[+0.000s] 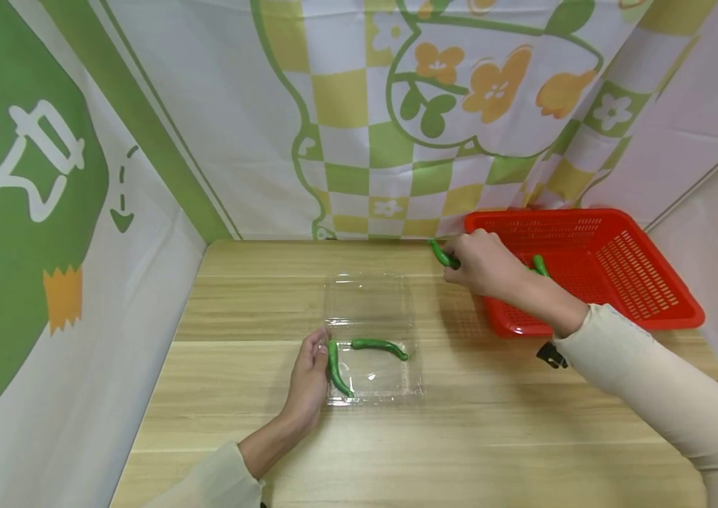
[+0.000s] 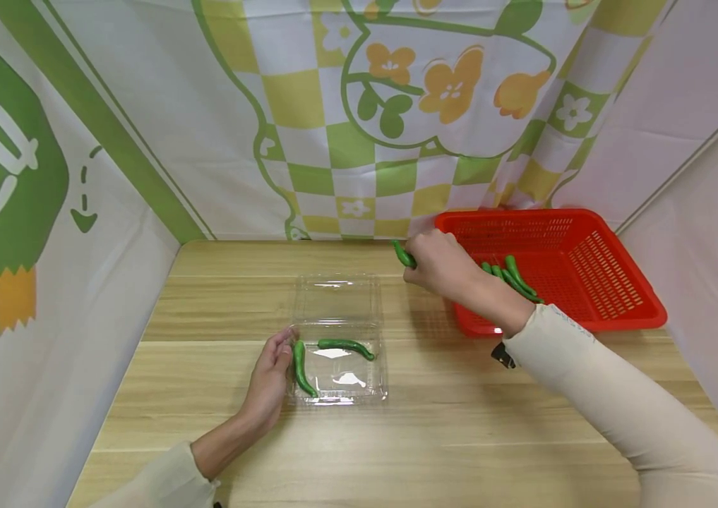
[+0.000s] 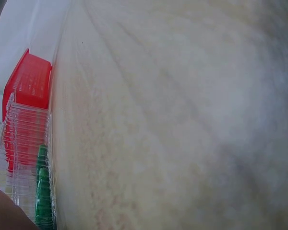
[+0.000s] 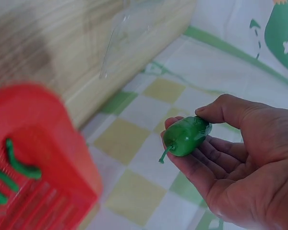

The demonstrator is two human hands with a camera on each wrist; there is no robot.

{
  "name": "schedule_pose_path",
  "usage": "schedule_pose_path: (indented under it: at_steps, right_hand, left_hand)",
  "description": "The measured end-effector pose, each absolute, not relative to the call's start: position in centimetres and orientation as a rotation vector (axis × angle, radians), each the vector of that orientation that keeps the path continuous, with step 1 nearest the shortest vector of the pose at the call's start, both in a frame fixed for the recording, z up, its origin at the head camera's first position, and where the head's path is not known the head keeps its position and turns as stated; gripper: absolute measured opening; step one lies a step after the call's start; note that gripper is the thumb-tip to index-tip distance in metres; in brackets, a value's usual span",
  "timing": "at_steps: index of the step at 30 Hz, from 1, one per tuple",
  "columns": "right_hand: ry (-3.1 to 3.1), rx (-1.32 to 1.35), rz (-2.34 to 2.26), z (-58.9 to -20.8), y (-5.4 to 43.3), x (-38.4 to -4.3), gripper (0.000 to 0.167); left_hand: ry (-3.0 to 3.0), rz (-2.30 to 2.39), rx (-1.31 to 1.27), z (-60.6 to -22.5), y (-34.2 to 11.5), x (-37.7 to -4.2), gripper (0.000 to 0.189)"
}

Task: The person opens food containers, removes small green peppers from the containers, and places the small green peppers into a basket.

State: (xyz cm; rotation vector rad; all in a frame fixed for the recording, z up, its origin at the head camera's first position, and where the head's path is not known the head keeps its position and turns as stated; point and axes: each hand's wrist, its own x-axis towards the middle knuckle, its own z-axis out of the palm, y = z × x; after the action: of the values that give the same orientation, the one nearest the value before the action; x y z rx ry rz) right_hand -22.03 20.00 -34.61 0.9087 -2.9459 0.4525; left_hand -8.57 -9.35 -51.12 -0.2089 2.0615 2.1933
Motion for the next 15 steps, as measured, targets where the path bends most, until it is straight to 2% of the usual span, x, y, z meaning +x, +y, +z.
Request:
schedule_pose_path:
  at_steps: [4,12,15]
  right_hand:
    - [-2.949,0.848,0.431,-34.4,21.4,-22.7,0.036]
    - [-2.977,0.73,0.407,-34.0,24.7,-24.5,0.027]
    - [-3.003,0.675,0.409,-33.9,26.1,-25.3,0.032]
  left_hand:
    - [2.07,2.183,-0.207,-51.0,-9.4,-8.5,0.047]
    - [2.064,2.183,-0.213,-51.0,-9.3,-8.5,0.047]
    - [2.064,2.187,-0.208,-51.0,-9.3,-8.5,0.047]
